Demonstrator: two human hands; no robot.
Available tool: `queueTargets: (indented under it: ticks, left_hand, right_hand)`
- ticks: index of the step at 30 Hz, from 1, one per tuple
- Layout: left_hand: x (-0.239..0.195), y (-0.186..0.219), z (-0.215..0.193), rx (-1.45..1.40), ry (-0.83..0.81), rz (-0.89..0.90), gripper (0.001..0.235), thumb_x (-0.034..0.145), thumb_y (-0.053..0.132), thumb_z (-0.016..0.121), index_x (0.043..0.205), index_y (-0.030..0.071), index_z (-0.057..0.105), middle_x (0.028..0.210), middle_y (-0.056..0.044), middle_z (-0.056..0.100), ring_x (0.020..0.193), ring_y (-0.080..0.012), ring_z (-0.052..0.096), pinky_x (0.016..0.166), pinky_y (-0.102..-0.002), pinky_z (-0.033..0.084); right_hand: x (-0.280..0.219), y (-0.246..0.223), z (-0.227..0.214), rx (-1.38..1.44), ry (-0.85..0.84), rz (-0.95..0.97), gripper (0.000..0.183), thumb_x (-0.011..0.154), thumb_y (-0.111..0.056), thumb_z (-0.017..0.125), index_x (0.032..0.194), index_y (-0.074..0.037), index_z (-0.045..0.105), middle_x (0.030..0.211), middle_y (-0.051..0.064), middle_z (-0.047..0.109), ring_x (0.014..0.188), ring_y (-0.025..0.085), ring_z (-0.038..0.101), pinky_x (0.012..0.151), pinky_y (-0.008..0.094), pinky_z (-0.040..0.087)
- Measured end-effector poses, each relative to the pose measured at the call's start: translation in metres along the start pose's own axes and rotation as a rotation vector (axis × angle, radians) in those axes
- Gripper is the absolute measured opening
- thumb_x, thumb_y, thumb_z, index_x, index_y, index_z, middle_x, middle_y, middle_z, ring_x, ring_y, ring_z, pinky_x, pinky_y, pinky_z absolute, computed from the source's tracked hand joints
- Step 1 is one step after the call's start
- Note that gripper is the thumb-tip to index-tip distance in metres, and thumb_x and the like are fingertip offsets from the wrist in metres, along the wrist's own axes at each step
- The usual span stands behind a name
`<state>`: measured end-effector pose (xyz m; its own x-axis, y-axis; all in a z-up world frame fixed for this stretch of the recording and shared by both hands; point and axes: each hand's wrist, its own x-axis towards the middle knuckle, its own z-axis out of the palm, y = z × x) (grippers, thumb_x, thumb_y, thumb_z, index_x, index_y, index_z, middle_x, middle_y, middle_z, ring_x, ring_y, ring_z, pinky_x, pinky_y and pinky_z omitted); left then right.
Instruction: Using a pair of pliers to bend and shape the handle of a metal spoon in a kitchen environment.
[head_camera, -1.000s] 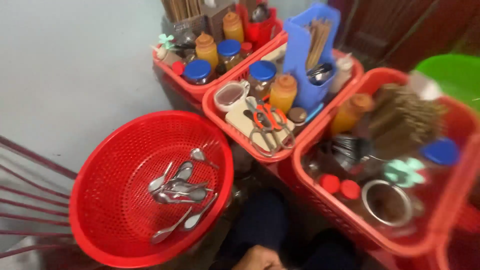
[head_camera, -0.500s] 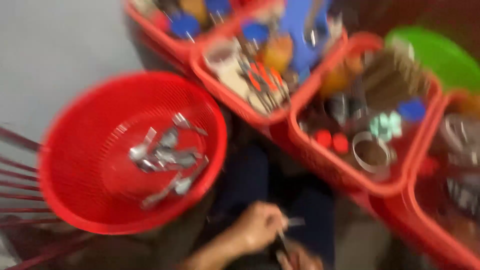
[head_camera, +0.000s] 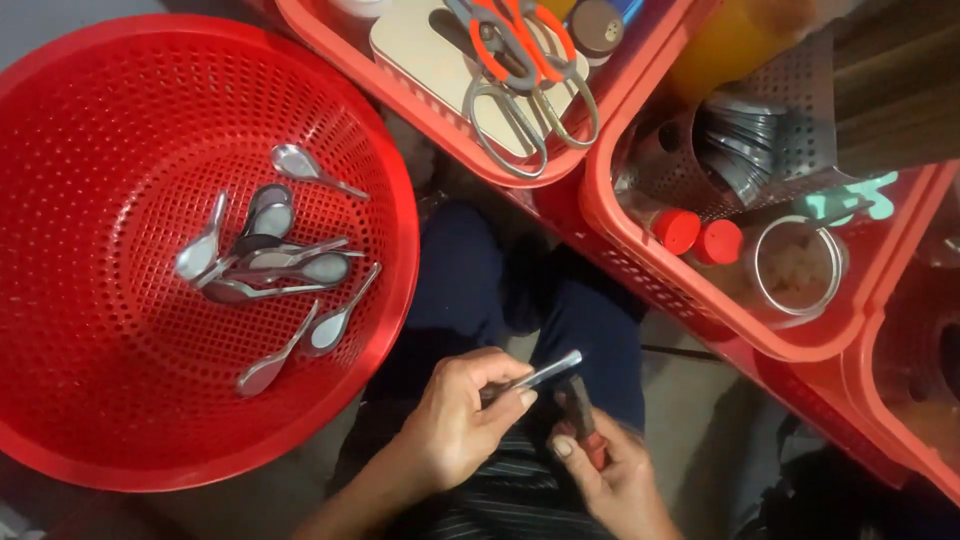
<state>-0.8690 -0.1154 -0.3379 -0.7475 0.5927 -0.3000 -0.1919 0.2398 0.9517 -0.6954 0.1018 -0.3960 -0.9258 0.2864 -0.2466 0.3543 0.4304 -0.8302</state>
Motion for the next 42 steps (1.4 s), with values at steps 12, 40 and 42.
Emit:
queueTargets:
  ticks: [12,40,42]
  left_hand:
    - [-0.004,0.008,0.012,-0.028,0.101,0.047,0.008,0.095,0.014,0.083,0.097,0.011,0.09,0.075,0.005,0.073,0.068,-0.0067,0.061,0.064,-0.03,0.051]
    - [-0.019,0.024,-0.017,0.404,-0.173,-0.002,0.022,0.08,0.019,0.078,0.1,0.015,0.084,0.098,0.003,0.085,0.091,-0.0177,0.079,0.081,-0.035,0.057]
    - [-0.023,0.02,-0.021,0.246,-0.091,-0.146,0.025,0.08,0.016,0.084,0.105,0.014,0.088,0.102,0.002,0.087,0.096,-0.0135,0.08,0.086,-0.031,0.058]
  right_hand:
    - [0.013,-0.012,-0.011,0.184,-0.043,-0.013,0.049,0.098,-0.028,0.086,0.143,-0.009,0.084,0.092,-0.002,0.089,0.08,0.009,0.077,0.084,0.027,0.066]
    - [0.037,-0.036,0.004,0.876,0.215,0.126,0.046,0.095,0.006,0.083,0.138,0.009,0.067,0.095,0.02,0.077,0.067,0.028,0.075,0.066,0.037,0.068]
    - [0.035,-0.033,0.006,0.879,0.201,0.137,0.046,0.096,0.004,0.082,0.139,0.007,0.067,0.093,0.019,0.076,0.066,0.027,0.074,0.065,0.037,0.068]
